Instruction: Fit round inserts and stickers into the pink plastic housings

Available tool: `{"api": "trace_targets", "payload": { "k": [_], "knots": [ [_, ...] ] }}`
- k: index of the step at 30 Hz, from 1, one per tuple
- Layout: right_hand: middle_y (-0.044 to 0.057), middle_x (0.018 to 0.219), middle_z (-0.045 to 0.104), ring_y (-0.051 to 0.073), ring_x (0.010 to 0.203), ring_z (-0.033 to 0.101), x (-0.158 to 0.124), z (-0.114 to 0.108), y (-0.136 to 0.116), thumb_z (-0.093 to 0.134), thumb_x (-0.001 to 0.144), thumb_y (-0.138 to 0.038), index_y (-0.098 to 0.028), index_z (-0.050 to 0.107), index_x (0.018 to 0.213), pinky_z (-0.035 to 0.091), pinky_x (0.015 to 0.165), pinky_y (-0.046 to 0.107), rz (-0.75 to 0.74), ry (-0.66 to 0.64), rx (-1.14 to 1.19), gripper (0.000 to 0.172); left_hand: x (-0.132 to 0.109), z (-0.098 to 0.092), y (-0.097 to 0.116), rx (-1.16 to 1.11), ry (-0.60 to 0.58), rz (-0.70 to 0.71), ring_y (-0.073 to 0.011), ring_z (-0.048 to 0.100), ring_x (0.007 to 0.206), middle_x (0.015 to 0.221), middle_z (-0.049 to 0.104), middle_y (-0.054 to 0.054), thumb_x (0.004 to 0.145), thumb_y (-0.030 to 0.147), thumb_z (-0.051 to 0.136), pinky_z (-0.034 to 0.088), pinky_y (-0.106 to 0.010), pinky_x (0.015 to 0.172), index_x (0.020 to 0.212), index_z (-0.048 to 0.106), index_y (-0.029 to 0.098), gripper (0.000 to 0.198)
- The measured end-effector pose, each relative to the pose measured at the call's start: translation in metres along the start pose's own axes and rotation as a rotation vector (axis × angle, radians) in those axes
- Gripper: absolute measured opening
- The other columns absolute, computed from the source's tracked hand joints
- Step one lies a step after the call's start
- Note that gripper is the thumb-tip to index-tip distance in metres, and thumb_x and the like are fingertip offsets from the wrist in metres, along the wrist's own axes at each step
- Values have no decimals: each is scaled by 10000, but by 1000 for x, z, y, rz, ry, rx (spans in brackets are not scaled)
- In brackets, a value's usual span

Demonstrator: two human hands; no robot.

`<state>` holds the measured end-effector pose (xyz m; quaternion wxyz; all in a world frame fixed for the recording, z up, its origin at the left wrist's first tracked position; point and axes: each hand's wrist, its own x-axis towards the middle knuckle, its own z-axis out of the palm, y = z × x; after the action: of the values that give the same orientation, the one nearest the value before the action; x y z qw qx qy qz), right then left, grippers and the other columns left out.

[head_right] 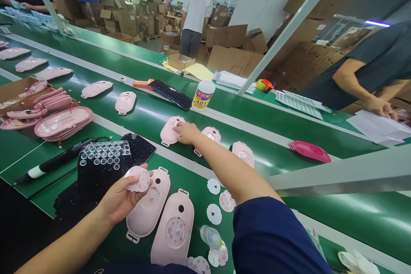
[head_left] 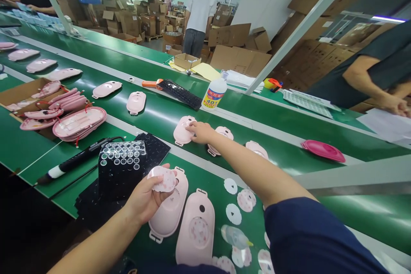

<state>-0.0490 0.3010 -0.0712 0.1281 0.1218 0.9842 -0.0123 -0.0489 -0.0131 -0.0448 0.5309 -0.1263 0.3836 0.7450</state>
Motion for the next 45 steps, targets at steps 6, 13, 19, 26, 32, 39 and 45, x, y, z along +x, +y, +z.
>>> {"api": "trace_targets", "payload": {
  "k": [6,13,19,26,32,39,45],
  "knots": [
    [46,1566,430,296,1427,370,-1,-3,20,590,780,-199,-330,497,1452,257,1131,556,-78,-30,-6,691,-12,-2,0,-4,17,25,-216,755,728,947,758,-144,880,25,531,621,-269,618,1414,436,97,547],
    [13,1573,425,286,1460,323,-5,-14,26,591,737,-76,-363,551,1402,186,1167,550,-148,-50,-72,726,-16,-3,-1,-13,18,21,-212,751,718,954,754,-144,865,35,549,614,-261,602,1374,471,92,518],
    [120,1476,506,300,1322,499,-4,-11,-2,577,942,-297,-220,521,1415,394,1079,540,-23,-61,-69,483,-14,-1,-1,-16,26,16,-205,749,713,949,749,-143,898,32,493,608,-253,598,1368,457,87,475],
    [47,1608,361,286,1477,316,-8,-13,14,584,832,-150,-301,475,1460,167,1180,649,-55,-141,-29,655,-15,-6,2,-34,33,24,-206,752,711,945,751,-149,924,17,459,615,-252,592,1413,408,89,497],
    [47,1599,377,295,1466,336,-19,-10,30,579,764,-143,-306,493,1455,119,1183,648,-72,-149,-9,715,-13,-8,3,-32,61,9,-209,753,707,943,750,-148,931,19,443,622,-260,595,1414,404,96,491],
    [48,1619,333,315,1491,290,-32,-7,29,619,706,-128,-333,427,1498,154,1171,675,2,-173,56,840,-9,-9,-2,-19,19,11,-207,755,732,961,749,-143,919,28,457,625,-259,604,1314,487,95,403],
    [154,1665,145,349,1490,278,-59,-42,21,636,786,-202,-240,282,1571,330,1140,569,119,-7,140,862,-16,-9,-3,10,-30,15,-224,756,744,951,753,-120,876,31,491,635,-294,568,1195,549,115,335]
  ]
}}
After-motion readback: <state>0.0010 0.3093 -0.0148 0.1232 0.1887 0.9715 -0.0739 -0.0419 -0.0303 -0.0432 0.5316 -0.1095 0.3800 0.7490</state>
